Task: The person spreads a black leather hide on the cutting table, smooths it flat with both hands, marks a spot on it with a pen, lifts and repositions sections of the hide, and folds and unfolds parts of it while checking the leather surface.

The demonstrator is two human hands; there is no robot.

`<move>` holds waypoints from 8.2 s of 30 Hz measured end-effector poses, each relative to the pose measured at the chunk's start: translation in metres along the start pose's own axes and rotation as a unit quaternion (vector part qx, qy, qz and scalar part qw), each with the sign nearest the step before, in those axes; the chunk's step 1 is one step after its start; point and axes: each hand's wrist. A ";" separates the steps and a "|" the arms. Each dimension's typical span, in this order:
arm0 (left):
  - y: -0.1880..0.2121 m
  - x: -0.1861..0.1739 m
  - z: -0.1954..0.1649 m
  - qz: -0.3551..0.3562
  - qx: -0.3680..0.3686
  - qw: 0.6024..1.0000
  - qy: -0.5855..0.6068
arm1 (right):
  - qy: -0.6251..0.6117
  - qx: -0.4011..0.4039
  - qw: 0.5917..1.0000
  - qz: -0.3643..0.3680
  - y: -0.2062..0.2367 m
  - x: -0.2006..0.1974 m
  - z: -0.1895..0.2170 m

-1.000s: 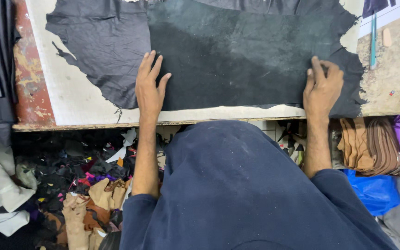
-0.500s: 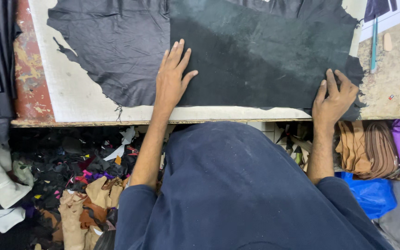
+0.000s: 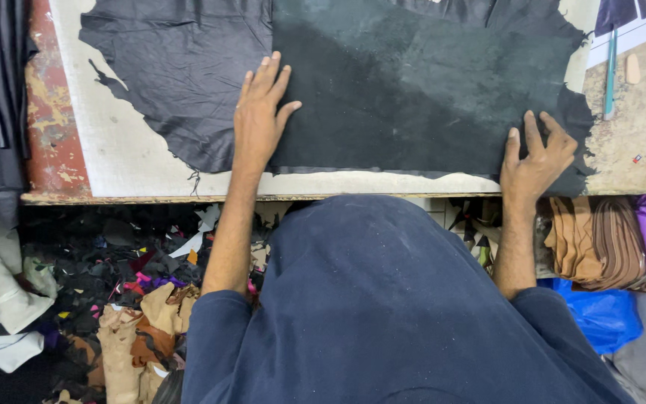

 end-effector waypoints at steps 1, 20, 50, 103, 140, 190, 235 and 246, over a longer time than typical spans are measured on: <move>-0.001 -0.001 0.003 -0.001 -0.003 1.000 -0.002 | 0.002 -0.003 1.000 -0.002 -0.001 0.000 0.002; -0.017 -0.005 0.003 0.005 -0.002 1.000 0.023 | -0.071 0.002 0.997 -0.029 -0.019 -0.010 -0.001; -0.049 0.041 -0.164 0.021 -0.024 0.999 -0.022 | -0.063 0.288 0.956 0.010 -0.001 -0.073 -0.077; -0.048 0.046 -0.138 0.071 -0.235 0.954 -0.170 | 0.086 0.020 0.995 0.038 -0.013 -0.073 -0.141; -0.132 0.118 -0.345 0.118 0.226 0.967 -0.009 | -0.048 0.032 0.998 0.034 -0.121 -0.023 -0.109; -0.123 0.114 -0.338 0.120 0.215 0.969 0.011 | -0.189 -0.077 0.975 0.081 -0.136 -0.038 -0.027; 0.052 -0.029 0.038 0.051 0.036 0.993 0.098 | -0.165 -0.129 0.966 0.149 -0.005 -0.028 -0.031; 0.052 -0.028 0.040 0.056 0.030 0.991 0.117 | -0.158 -0.111 0.971 0.143 -0.003 -0.027 -0.028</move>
Point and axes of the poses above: each hand's wrist, its own y-axis away from the middle knuckle, its own x-axis out of the palm, z = x × y, and after that the axes turned 14 degrees about -y, right-handed
